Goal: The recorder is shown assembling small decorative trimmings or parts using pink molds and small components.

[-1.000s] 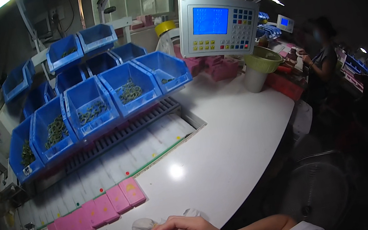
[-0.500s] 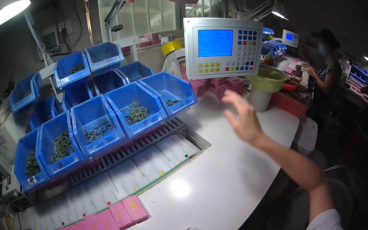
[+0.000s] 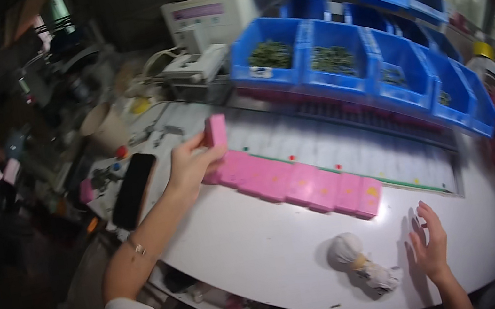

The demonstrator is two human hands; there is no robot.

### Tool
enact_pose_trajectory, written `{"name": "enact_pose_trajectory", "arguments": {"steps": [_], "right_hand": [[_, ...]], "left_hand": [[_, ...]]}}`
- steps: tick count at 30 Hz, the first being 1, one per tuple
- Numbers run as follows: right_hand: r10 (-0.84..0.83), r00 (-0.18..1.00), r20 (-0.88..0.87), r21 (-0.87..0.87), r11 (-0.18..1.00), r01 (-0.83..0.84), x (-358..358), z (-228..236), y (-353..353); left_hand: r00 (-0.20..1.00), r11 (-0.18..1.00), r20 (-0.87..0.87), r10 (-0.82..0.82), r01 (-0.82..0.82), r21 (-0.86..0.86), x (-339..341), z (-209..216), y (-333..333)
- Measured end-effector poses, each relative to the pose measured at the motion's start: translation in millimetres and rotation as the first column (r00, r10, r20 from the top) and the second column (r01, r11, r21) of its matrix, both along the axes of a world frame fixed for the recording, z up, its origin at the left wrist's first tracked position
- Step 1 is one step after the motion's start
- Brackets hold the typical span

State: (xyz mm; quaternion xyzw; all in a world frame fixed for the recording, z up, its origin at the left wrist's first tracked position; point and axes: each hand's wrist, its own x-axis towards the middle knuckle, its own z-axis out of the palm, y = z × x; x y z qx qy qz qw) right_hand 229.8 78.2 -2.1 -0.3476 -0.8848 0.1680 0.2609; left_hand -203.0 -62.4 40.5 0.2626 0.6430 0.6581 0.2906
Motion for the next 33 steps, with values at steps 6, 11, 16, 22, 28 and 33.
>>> {"name": "enact_pose_trajectory", "arguments": {"steps": [6,11,16,22,28,33], "right_hand": [[0.256,0.955,-0.146,-0.153,0.948,-0.278,-83.6,-13.9,4.2],[0.220,0.975,-0.042,-0.163,0.961,-0.224,-97.9,-4.4,3.9],[0.197,0.963,-0.181,-0.270,0.932,-0.242,-96.9,-12.6,18.2],[0.218,0.954,-0.205,-0.150,0.956,-0.250,-109.1,31.4,-3.8],[0.365,0.903,-0.229,0.128,0.930,-0.344,-112.7,82.8,-70.2],[0.333,0.899,-0.284,0.115,0.943,-0.313,-102.2,71.9,-94.5]], "left_hand": [[0.792,0.888,-0.591,0.152,-0.372,-0.269,-135.0,-10.0,17.0],[0.457,0.762,-0.886,0.081,-0.601,-0.240,-159.2,-31.1,56.7],[0.497,0.660,-0.854,-0.153,-0.592,-0.462,-161.1,-26.3,71.4],[0.797,0.964,-0.548,-0.255,0.162,-0.213,-18.1,-7.0,59.7],[0.631,0.625,0.072,-0.772,0.775,-0.094,142.4,17.8,17.1],[0.230,0.571,0.644,-0.729,0.723,0.389,169.6,13.9,-6.8]]}}
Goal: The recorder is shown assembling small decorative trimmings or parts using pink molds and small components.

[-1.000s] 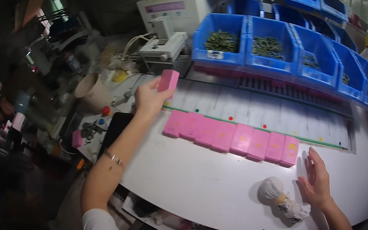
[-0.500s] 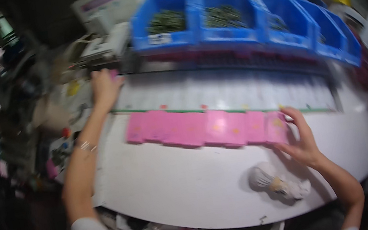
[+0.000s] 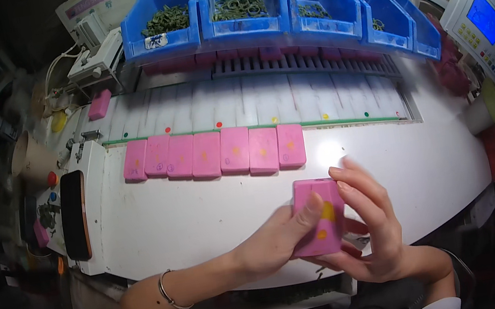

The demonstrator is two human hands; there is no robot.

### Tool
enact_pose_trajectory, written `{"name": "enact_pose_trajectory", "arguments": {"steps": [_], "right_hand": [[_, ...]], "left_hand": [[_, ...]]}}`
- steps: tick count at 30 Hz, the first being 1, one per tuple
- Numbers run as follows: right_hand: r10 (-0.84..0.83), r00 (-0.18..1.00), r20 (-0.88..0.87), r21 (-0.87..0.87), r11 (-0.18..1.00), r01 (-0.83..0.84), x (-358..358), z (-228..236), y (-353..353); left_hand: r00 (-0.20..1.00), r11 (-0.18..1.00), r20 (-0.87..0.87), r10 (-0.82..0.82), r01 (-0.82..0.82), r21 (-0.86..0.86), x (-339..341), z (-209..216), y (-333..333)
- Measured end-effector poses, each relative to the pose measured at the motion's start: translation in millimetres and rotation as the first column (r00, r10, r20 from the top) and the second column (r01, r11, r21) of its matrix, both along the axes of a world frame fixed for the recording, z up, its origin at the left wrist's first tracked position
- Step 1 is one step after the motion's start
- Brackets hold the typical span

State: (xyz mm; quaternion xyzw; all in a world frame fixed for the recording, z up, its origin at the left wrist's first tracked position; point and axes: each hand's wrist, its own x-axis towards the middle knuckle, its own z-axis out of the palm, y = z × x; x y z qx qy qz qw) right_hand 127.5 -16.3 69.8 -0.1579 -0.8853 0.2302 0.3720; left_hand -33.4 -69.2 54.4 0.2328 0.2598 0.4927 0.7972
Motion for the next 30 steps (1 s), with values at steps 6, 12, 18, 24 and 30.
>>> {"name": "enact_pose_trajectory", "arguments": {"steps": [6,12,18,24,30], "right_hand": [[-0.005,0.978,-0.208,-0.720,0.678,-0.149,29.5,-34.8,-15.6],[0.137,0.943,-0.304,-0.952,-0.006,-0.306,8.1,-42.9,-25.2],[0.206,0.963,-0.175,-0.858,0.447,-0.252,5.3,-58.8,-56.8],[0.229,0.973,-0.017,-0.528,0.824,-0.203,11.0,-58.9,-71.4],[0.114,0.698,0.707,-0.331,0.926,0.184,14.8,-50.4,-40.1]], "left_hand": [[0.491,0.814,-0.709,0.506,0.000,0.581,14.6,-16.1,-22.1],[0.433,0.832,-0.736,0.521,-0.063,0.552,17.3,-32.3,-35.5],[0.597,0.792,-0.521,0.610,-0.437,0.426,35.0,-46.1,-50.3],[0.622,0.687,-0.376,0.687,-0.724,0.056,6.5,-47.5,-36.4],[0.592,0.777,-0.582,0.557,-0.619,0.113,5.9,-63.7,-51.2]]}}
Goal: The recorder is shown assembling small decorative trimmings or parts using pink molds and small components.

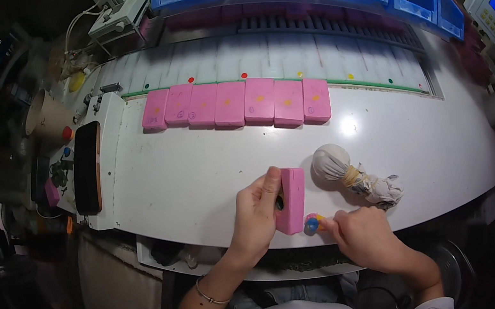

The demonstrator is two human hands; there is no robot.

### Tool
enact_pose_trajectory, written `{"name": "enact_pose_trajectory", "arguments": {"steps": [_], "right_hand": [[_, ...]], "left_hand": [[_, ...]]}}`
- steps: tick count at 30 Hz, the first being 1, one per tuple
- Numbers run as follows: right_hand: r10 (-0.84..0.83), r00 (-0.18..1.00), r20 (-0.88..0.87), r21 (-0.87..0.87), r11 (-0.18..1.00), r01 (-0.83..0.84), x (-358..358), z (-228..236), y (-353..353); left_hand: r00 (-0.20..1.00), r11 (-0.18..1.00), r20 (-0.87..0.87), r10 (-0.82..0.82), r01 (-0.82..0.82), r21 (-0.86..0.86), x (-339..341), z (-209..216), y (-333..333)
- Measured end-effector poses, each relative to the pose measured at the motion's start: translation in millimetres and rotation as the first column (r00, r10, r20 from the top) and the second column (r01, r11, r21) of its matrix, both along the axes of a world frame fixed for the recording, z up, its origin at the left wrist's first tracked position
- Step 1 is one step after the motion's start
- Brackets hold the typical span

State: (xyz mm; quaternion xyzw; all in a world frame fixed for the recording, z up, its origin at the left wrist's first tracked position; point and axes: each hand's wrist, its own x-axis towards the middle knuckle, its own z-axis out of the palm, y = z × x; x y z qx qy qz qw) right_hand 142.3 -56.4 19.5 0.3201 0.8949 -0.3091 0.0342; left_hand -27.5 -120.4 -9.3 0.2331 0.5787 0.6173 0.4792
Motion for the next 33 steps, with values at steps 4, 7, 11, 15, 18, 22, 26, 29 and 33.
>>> {"name": "enact_pose_trajectory", "arguments": {"steps": [4,7,11,15,18,22,26,29,33], "right_hand": [[-0.083,0.936,-0.344,0.100,0.987,0.124,-12.2,25.3,0.2],[0.038,0.807,-0.589,0.128,0.991,0.046,-17.0,25.4,2.3],[0.117,0.736,-0.667,0.083,0.993,-0.083,-20.3,18.6,-3.5],[0.228,0.748,-0.623,0.226,0.968,-0.106,-19.9,7.9,-5.8],[0.144,0.754,-0.640,0.220,0.976,0.001,-12.6,6.7,-4.9],[0.136,0.763,-0.633,0.334,0.936,0.111,-10.7,3.9,-4.0],[0.072,0.747,-0.661,0.457,0.827,0.326,-4.6,-7.7,-15.5],[0.113,0.759,-0.641,0.581,0.717,0.384,-0.4,-12.7,-20.3],[0.310,0.583,-0.751,0.467,0.874,0.137,7.0,-12.7,-35.0]], "left_hand": [[0.988,0.993,0.120,-0.101,0.107,-0.048,6.8,10.5,0.0],[0.931,0.956,0.229,-0.285,0.293,-0.003,11.3,21.8,0.8],[0.916,0.952,0.260,-0.304,0.300,0.057,14.9,21.1,-2.0],[0.831,0.946,0.483,-0.276,0.324,-0.016,15.6,19.5,-3.5],[0.843,0.935,0.436,-0.317,0.355,-0.006,23.7,30.1,-2.6],[0.855,0.873,0.188,-0.484,0.487,0.031,29.3,28.2,-6.2],[0.846,0.919,0.370,-0.383,0.390,0.059,39.5,28.4,-3.2],[0.795,0.961,0.557,-0.239,0.276,0.018,43.0,30.8,1.8],[0.768,0.997,0.638,-0.067,0.082,0.005,38.8,19.9,13.0]]}}
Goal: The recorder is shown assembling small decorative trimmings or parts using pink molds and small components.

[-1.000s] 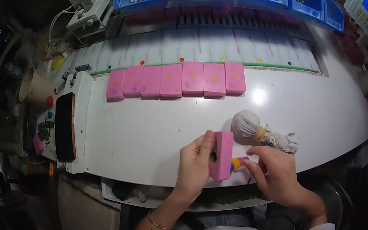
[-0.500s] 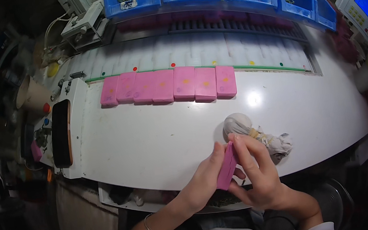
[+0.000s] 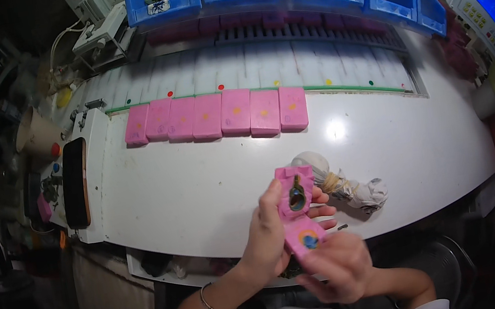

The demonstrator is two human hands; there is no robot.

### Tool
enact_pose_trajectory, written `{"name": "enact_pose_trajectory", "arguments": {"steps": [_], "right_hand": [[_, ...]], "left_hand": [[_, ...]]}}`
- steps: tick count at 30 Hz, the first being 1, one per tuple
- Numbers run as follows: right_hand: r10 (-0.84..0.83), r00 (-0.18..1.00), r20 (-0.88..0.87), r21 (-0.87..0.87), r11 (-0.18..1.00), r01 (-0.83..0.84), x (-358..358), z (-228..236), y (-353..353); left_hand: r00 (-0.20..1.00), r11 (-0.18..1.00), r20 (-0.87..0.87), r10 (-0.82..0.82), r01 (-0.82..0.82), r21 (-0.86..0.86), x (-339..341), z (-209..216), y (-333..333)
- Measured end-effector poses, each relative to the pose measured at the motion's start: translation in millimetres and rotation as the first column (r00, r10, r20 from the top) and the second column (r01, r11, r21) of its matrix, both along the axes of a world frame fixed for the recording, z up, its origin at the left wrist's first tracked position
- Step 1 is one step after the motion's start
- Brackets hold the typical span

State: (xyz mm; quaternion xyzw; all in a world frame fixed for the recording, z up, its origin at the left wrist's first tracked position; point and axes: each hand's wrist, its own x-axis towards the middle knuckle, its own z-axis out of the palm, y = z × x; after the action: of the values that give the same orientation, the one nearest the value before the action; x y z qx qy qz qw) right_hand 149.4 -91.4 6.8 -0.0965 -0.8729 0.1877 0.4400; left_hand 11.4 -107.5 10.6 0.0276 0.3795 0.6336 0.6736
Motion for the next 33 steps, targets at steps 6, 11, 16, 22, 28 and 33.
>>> {"name": "enact_pose_trajectory", "arguments": {"steps": [6,11,16,22,28,33], "right_hand": [[0.062,0.977,0.202,-0.075,0.996,-0.048,8.3,11.7,3.1],[0.040,0.977,0.210,-0.336,0.941,0.034,15.2,21.2,17.1],[-0.146,0.986,0.079,-0.544,0.823,0.165,-8.2,28.7,34.9],[-0.156,0.985,0.077,-0.722,0.672,0.162,-18.6,21.7,42.5],[-0.089,0.996,-0.015,-0.898,0.440,0.026,-9.0,21.7,45.8],[-0.220,0.974,0.059,-0.775,0.605,0.184,-7.1,14.1,56.1]], "left_hand": [[0.917,0.984,-0.387,0.103,-0.038,0.171,-8.4,-1.1,6.1],[0.826,0.982,-0.563,0.031,0.078,0.169,-11.4,-8.1,6.6],[0.809,0.978,-0.586,-0.039,0.151,0.144,-4.8,-0.8,-2.0],[0.688,0.976,-0.726,-0.004,0.161,0.147,-1.3,-1.0,-3.2],[0.721,0.979,-0.689,-0.076,0.186,0.088,-4.4,-5.3,-1.4],[0.728,0.970,-0.686,-0.022,0.182,0.162,0.8,1.0,5.5]]}}
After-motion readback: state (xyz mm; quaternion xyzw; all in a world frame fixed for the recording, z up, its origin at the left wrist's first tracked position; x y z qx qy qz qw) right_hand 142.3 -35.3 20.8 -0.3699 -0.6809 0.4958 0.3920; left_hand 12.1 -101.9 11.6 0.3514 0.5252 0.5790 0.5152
